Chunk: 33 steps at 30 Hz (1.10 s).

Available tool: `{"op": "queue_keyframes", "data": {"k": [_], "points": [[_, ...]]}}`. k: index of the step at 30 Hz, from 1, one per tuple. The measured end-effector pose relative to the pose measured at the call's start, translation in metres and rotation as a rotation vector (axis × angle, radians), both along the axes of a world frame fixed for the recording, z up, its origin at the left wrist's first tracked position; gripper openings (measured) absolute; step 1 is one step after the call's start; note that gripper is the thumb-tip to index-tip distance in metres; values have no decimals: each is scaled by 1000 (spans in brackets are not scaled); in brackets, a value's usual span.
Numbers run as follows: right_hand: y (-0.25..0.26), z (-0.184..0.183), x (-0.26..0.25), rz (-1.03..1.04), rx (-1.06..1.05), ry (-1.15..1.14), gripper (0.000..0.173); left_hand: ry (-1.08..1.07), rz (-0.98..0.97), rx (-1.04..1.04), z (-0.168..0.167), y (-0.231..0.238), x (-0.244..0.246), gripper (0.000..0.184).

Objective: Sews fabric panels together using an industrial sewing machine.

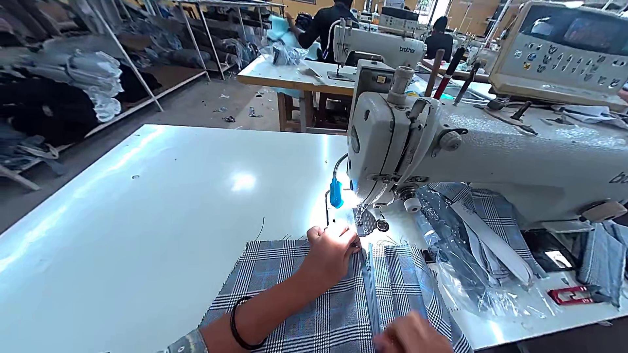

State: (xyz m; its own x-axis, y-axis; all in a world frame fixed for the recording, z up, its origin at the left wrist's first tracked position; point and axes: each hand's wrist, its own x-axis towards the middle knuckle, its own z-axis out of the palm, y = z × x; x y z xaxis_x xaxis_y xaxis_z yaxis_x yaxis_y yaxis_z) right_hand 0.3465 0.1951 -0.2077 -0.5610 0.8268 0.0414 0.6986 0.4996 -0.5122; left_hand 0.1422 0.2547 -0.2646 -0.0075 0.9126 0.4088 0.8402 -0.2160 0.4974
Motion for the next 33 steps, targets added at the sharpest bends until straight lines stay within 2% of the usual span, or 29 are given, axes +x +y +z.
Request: {"op": "queue_keyframes", "data": {"k": [2, 4, 8, 12, 15, 20, 27, 33], "points": [[26, 3, -15, 7, 144, 100, 20, 7, -6, 7, 0, 1, 0, 6], [58, -8, -32, 23, 200, 110, 20, 4, -5, -13, 0, 1, 0, 9], [94, -3, -49, 31, -64, -152, 31, 9, -13, 33, -5, 4, -1, 10], [94, 0, -52, 19, -79, -185, 27, -7, -33, 46, -4, 3, -1, 10], [93, -5, -50, 6, -34, -100, 25, -6, -80, 139, -6, 3, -1, 14], [90, -12, -43, -15, 31, 28, 10, -13, -246, 224, -10, 1, -7, 24], [89, -27, -34, 28, 190, 160, 11, -4, -399, 198, -8, -2, -12, 24], [92, -35, -37, 35, 297, 185, 10, 33, -429, 141, -6, -2, -14, 24]]}}
